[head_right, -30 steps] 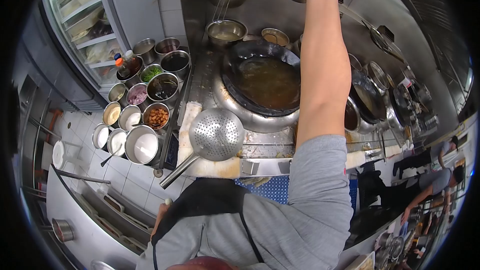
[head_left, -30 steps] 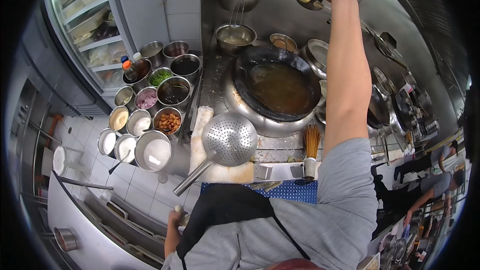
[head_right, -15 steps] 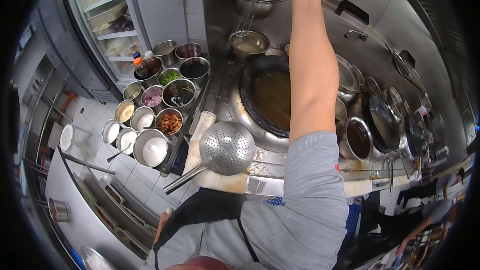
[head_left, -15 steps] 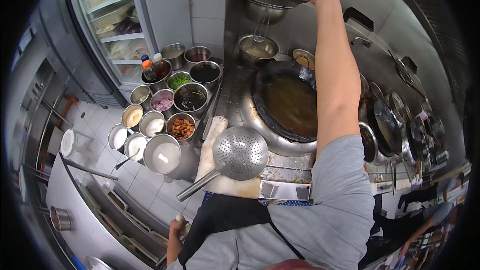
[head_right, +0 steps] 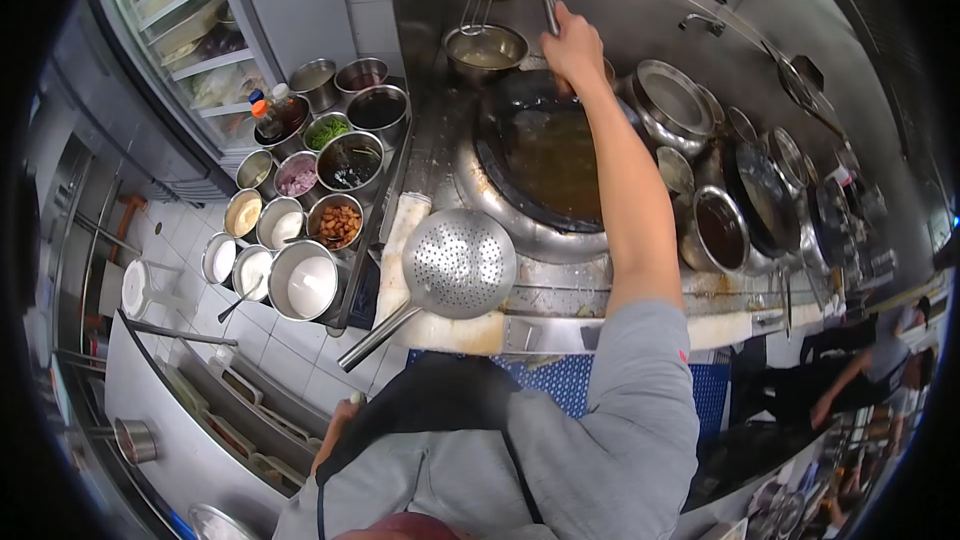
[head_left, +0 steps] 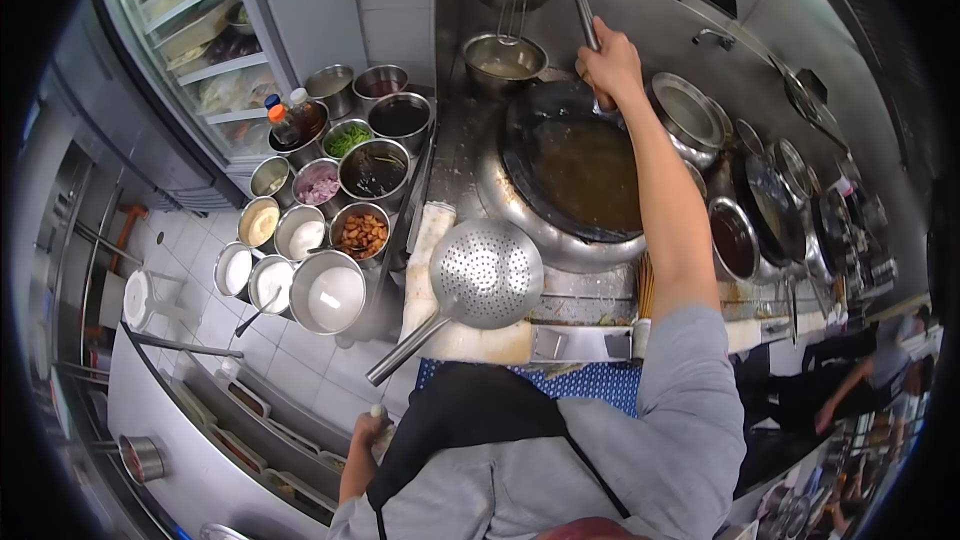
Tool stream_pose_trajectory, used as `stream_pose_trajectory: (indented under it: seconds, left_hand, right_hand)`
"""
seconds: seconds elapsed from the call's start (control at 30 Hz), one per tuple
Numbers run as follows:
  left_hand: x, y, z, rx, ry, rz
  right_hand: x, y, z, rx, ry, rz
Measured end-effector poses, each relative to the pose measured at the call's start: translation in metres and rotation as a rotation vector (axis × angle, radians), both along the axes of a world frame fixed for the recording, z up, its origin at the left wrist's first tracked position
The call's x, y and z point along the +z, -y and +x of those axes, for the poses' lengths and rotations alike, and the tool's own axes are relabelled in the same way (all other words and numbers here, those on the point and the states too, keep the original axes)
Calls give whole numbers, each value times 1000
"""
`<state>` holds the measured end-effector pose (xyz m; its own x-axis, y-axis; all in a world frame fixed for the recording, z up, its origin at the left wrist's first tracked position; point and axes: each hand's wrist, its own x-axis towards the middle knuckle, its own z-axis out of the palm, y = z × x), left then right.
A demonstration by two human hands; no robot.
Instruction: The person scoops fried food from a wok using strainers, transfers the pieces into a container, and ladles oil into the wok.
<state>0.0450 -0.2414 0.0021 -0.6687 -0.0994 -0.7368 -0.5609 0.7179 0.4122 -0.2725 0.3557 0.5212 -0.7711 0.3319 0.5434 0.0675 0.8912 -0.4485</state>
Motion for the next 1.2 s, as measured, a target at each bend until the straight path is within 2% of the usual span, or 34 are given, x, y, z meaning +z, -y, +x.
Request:
stream_pose_trajectory:
  seconds: [0.03,0.1,0.23,0.27,0.43,0.6,0.67,0.73,0.87,0.97,1.0,1.1,1.2]
  left_hand:
    - [-15,5,-3,-43,-24,-3]
    - [-17,0,-27,-110,-14,-39]
    - [-31,8,-56,-380,-67,73]
    - [-29,7,-63,-414,-59,116]
    - [9,-9,-89,-448,-35,-39]
    - [-9,5,-92,-526,-58,55]
    - [-41,21,-89,-572,-105,65]
    - [-40,25,-83,-529,-98,80]
    - [-6,20,-68,-396,-21,68]
    - [21,16,-62,-299,22,59]
    - [30,13,-59,-250,43,66]
    - [4,27,-55,-376,-25,52]
    - [5,24,-53,-370,-13,-46]
  right_hand:
    - [-9,8,29,-1,-8,-22]
    - [-18,29,95,3,100,-391]
    - [-72,29,184,-40,129,-667]
    - [-79,33,203,-54,151,-721]
    - [-139,25,261,-127,192,-975]
    - [-150,34,281,-146,147,-1253]
    - [-148,31,279,-128,96,-1436]
    - [-140,32,281,-90,66,-1660]
    - [-141,27,280,244,-219,-2159]
    - [-141,27,274,280,-327,-2375]
    - [-140,27,271,304,-369,-2404]
    - [-132,32,268,405,-445,-2505]
    - [-119,34,266,484,-507,-2464]
